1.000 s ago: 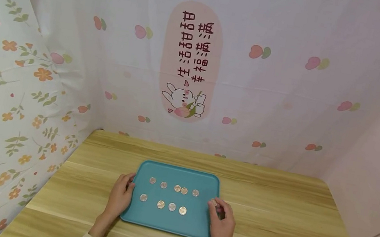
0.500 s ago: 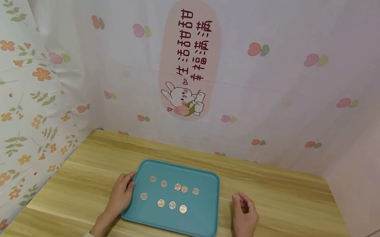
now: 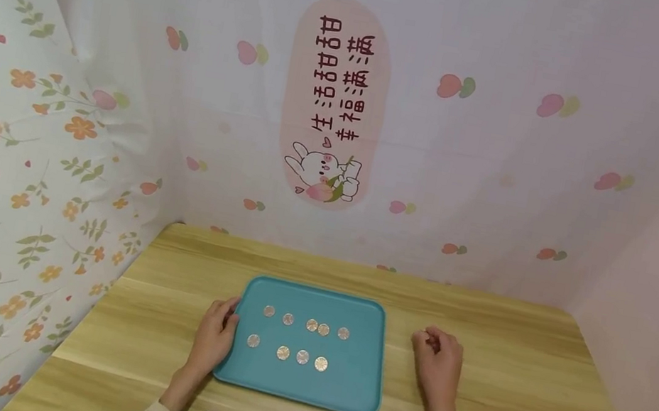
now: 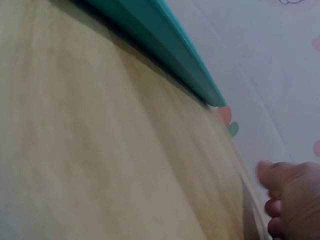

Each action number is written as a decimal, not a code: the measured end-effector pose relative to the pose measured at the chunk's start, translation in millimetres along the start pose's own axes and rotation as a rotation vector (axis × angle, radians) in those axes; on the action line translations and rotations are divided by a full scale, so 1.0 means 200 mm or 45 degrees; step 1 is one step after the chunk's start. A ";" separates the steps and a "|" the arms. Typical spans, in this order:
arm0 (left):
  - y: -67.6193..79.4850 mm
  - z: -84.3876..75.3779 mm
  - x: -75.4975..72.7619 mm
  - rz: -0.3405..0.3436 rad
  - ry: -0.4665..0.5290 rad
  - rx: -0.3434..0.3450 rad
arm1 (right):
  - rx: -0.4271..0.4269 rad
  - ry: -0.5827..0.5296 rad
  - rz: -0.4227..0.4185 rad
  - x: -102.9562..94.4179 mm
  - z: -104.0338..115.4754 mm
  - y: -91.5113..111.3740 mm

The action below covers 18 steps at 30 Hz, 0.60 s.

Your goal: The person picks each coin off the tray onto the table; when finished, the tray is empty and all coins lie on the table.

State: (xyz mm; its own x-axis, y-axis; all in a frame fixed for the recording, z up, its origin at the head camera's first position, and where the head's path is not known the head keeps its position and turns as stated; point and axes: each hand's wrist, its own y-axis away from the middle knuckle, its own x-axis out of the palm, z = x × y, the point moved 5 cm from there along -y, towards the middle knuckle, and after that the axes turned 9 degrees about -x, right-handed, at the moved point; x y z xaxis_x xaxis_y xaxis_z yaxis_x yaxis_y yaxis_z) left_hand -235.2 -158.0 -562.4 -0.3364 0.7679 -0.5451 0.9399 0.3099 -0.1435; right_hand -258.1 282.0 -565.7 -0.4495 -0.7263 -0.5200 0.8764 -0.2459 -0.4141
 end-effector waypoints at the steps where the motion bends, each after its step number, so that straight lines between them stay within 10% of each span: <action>1: 0.00 0.00 0.00 -0.004 0.005 -0.007 | -0.036 0.032 0.016 0.01 0.00 0.00; 18: 0.00 -0.01 0.00 0.012 0.011 -0.044 | -0.143 0.192 0.098 0.02 0.03 0.01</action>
State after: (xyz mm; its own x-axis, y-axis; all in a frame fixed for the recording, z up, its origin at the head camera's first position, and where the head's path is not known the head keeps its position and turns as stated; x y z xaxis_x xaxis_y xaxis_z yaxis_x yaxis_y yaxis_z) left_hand -236.3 -157.3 -561.4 -0.3284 0.7754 -0.5394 0.9404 0.3220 -0.1097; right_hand -257.2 275.1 -565.0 -0.4100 -0.6336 -0.6561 0.8883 -0.1141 -0.4449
